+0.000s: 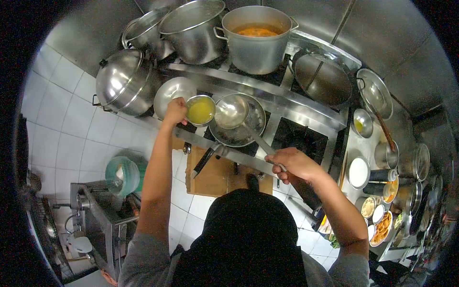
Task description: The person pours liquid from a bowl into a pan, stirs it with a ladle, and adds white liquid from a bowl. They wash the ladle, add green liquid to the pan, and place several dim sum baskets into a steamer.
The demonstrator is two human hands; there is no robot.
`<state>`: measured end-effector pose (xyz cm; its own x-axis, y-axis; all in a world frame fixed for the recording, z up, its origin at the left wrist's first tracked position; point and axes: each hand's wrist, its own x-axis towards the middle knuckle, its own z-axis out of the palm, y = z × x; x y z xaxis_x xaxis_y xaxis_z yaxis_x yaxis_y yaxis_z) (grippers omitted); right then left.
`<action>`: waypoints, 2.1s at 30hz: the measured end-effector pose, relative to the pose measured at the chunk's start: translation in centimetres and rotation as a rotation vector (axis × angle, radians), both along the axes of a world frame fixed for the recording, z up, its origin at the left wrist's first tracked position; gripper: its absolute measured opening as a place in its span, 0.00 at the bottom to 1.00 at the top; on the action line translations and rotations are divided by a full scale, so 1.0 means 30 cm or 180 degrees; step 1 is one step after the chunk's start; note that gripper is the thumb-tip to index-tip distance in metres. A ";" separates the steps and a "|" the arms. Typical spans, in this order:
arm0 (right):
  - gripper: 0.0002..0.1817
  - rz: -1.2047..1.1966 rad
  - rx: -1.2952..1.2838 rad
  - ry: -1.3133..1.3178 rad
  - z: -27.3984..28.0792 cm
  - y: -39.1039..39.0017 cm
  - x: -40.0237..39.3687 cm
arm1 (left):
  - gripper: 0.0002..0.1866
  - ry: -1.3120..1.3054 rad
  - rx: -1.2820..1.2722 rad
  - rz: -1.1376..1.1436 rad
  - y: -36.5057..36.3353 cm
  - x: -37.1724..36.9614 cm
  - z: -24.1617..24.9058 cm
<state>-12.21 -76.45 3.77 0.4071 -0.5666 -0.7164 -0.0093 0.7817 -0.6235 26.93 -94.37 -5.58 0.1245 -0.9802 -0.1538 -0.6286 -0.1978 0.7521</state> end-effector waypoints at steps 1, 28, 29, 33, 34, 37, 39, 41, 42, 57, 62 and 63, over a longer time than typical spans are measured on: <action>0.11 0.0029 0.0002 0.0040 0.001 -0.011 0.001 | 0.02 -0.0072 -0.0026 -0.0065 -0.010 -0.009 -0.004; 0.17 -0.0469 -0.0041 -0.0154 -0.031 0.043 0.094 | 0.02 0.0105 0.0104 -0.0289 -0.134 0.022 -0.110; 0.17 -0.0484 -0.0046 -0.0187 -0.028 0.049 0.096 | 0.02 0.0112 0.0103 -0.0294 -0.130 0.030 -0.119; 0.17 -0.0548 -0.0033 -0.0201 -0.005 0.074 0.095 | 0.04 0.0427 0.0098 -0.0126 -0.115 0.048 -0.151; 0.18 -0.0577 0.0012 -0.0214 -0.003 0.081 0.092 | 0.04 0.0604 0.0105 -0.0027 -0.109 0.049 -0.154; 0.18 -0.0607 0.0053 -0.0205 0.017 0.100 0.082 | 0.05 0.0472 0.0194 0.0065 -0.105 0.055 -0.177; 0.17 -0.0605 0.0054 -0.0186 0.046 0.111 0.085 | 0.05 0.0651 0.0187 0.0044 -0.122 0.066 -0.254; 0.17 -0.0689 0.0064 -0.0016 0.089 0.119 0.091 | 0.05 0.0829 0.0178 0.0025 -0.123 0.073 -0.282; 0.17 -0.0670 0.0062 -0.0007 0.108 0.118 0.092 | 0.05 0.0809 0.0162 0.0000 -0.112 0.060 -0.275; 0.17 -0.0304 -0.0489 0.0847 0.258 0.047 0.121 | 0.02 0.0884 0.0257 -0.0124 -0.055 -0.100 -0.217; 0.15 -0.0285 -0.0411 0.1018 0.262 0.029 0.142 | 0.06 0.0754 0.0314 -0.0177 -0.044 -0.107 -0.162; 0.14 -0.0295 -0.0390 0.1017 0.263 0.028 0.144 | 0.06 0.0753 0.0313 -0.0172 -0.047 -0.106 -0.167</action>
